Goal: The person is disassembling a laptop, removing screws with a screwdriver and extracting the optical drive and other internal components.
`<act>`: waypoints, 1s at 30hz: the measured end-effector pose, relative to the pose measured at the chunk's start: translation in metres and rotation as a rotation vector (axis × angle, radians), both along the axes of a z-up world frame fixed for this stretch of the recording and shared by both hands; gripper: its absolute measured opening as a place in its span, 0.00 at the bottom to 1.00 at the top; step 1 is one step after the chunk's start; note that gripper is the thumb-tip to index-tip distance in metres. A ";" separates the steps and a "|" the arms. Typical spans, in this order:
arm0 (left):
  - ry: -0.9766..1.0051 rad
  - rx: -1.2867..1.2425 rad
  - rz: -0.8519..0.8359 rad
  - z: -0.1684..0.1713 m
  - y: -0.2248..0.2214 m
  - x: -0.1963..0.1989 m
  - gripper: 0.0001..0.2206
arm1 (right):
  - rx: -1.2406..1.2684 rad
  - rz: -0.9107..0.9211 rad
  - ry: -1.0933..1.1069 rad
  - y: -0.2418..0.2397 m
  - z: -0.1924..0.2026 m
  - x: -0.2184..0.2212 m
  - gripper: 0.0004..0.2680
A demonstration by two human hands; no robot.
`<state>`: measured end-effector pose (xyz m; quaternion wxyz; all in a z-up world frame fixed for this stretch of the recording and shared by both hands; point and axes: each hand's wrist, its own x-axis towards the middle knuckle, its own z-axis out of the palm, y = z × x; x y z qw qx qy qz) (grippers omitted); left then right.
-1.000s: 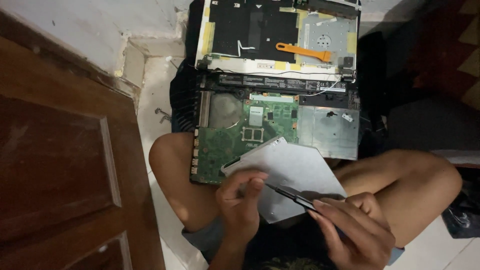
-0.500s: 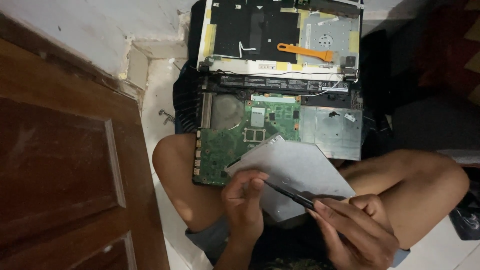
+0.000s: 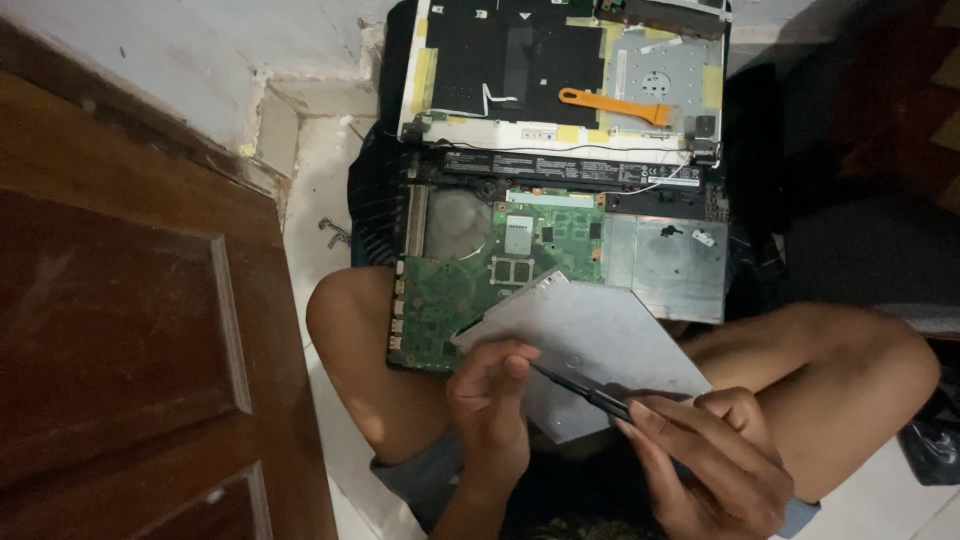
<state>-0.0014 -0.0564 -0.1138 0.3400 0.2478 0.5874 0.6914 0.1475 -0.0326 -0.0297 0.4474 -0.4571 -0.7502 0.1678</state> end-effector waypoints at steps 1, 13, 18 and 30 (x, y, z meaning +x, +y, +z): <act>-0.008 -0.004 -0.001 0.000 0.000 0.000 0.14 | -0.017 0.006 0.002 0.000 0.001 0.000 0.04; -0.011 0.002 -0.005 -0.001 0.001 0.000 0.16 | 0.029 0.011 0.033 0.004 -0.003 -0.003 0.04; -0.004 0.004 -0.020 0.000 0.001 0.001 0.15 | -0.020 -0.018 0.020 0.001 -0.001 -0.003 0.05; 0.187 -0.019 -0.062 0.019 0.001 -0.003 0.12 | -0.115 0.114 -0.065 0.011 -0.003 0.005 0.05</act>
